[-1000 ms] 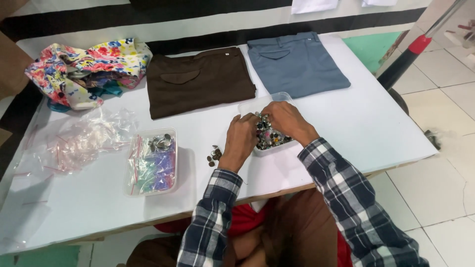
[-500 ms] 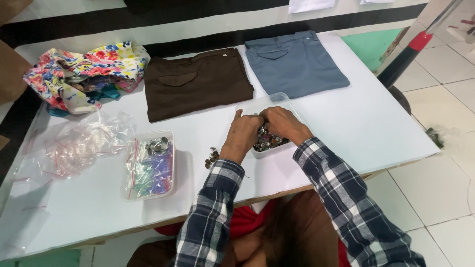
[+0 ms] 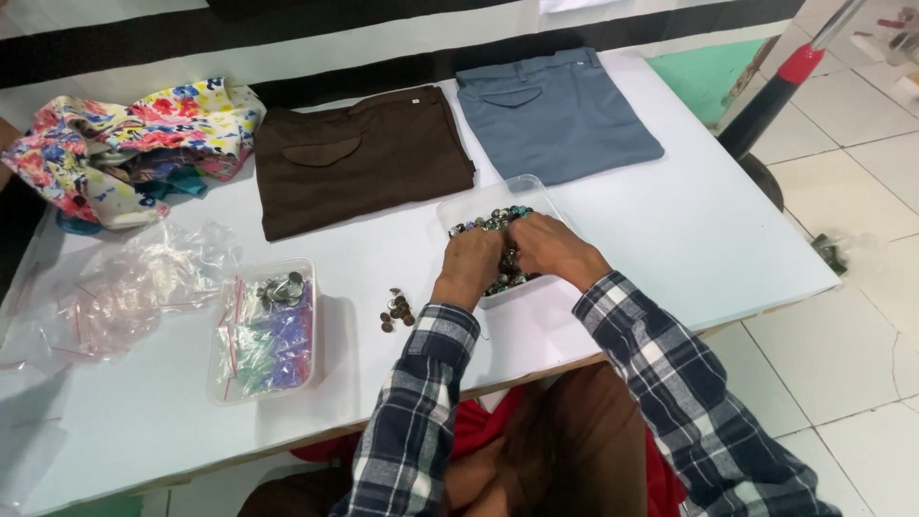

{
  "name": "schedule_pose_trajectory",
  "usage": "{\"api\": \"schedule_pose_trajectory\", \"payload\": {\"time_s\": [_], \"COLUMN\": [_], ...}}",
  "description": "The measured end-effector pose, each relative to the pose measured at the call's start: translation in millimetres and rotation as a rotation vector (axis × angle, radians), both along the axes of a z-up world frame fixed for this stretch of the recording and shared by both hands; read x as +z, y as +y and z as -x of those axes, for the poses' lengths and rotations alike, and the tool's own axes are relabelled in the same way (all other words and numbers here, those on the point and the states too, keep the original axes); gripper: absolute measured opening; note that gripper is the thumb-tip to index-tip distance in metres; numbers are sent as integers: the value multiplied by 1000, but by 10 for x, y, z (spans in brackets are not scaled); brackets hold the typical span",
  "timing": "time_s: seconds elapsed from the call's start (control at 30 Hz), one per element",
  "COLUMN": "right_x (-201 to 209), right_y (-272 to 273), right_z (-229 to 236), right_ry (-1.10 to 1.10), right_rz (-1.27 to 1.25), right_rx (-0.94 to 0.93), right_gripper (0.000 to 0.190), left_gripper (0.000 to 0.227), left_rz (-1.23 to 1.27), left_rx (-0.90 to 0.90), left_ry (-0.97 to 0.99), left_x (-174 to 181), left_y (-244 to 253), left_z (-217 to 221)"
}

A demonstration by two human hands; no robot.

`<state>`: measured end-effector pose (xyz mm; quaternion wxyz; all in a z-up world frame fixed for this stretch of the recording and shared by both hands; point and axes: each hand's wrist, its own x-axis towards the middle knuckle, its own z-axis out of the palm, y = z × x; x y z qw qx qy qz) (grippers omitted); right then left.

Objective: Sorting small buttons or beads from a large pile into a plastic container.

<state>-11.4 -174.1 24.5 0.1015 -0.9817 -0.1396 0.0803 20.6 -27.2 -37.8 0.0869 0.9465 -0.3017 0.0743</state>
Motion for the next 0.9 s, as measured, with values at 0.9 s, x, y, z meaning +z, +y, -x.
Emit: {"api": "schedule_pose_trajectory", "payload": {"time_s": [0.9], "right_x": [56], "right_y": [11], "right_z": [75], "right_ry": [44], "right_rz": [-37], "right_rx": [-60], "right_gripper": [7], "left_gripper": [29], "left_rz": [172], "left_rx": [8], "left_ry": [195], "left_x": [286], "left_y": [95], "left_z": [59]}}
